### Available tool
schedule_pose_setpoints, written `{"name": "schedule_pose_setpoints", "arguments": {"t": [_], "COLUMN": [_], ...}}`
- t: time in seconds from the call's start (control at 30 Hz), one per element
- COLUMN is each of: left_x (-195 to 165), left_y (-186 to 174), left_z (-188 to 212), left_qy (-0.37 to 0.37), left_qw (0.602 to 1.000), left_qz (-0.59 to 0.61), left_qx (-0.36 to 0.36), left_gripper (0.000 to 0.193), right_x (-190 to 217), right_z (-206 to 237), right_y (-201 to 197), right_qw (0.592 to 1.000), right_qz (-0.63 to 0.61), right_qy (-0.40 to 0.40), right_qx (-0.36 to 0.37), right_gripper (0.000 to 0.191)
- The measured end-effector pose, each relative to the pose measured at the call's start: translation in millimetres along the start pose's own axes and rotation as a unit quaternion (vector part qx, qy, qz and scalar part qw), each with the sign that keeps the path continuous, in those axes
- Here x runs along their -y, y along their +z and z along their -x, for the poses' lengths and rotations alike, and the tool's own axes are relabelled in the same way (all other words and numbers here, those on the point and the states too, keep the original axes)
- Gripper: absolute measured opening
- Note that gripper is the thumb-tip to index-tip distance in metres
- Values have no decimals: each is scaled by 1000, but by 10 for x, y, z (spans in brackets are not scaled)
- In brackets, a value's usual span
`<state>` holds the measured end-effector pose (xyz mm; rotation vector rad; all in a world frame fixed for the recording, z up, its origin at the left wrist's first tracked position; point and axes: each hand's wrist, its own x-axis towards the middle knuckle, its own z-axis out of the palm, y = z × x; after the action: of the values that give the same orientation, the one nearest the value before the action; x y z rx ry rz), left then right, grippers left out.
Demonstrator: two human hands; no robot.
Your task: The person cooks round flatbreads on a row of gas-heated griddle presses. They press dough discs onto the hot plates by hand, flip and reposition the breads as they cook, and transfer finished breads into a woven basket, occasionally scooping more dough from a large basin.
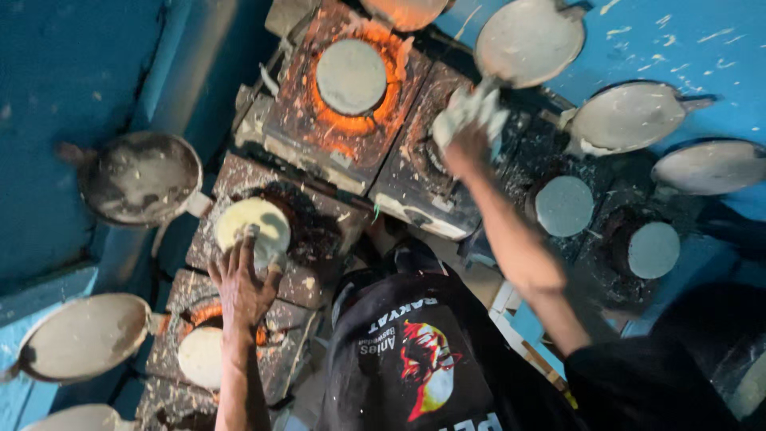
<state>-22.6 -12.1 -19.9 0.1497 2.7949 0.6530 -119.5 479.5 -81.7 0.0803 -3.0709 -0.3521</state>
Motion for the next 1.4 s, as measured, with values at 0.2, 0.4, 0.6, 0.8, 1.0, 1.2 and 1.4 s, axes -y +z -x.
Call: {"name": "schedule_pose_setpoints", "arguments": {"t": [0.2, 0.4, 0.6, 0.8, 1.0, 1.2, 1.4], "left_x": [-131, -511, -956, -1711, -2097, -2114, -1886], "left_y": [-103, -509, -438, 399, 801, 631, 428], "left_z": [-173, -361, -967, -2108, -2765, -3020, -3508], "left_qy": [-29, -54, 107, 259, 310, 310, 93], "left_qw": [999, 994, 993, 965, 929, 940, 889], "left_qz": [-7, 55, 56, -26, -198, -105, 444], "left_qx": [45, 72, -7, -17, -26, -94, -53], "left_gripper": [94, 78, 46, 44, 55, 34, 23], "right_x": [41, -1262, -2396, -1618, -2130, -1893, -1018], "right_z": [302, 576, 1005, 445, 521, 259, -667], "right_y": [-199, -141, 119, 400, 65, -186, -150], "right_qw": [800, 650, 529, 548, 434, 471, 495], "right_qz": [-572, -730, -734, -769, -834, -851, -853], "right_qy": [144, 186, 399, 328, 316, 231, 157], "right_qx": [107, 97, -149, -21, -128, -30, 49], "right_gripper": [67, 64, 60, 56, 53, 50, 46]}}
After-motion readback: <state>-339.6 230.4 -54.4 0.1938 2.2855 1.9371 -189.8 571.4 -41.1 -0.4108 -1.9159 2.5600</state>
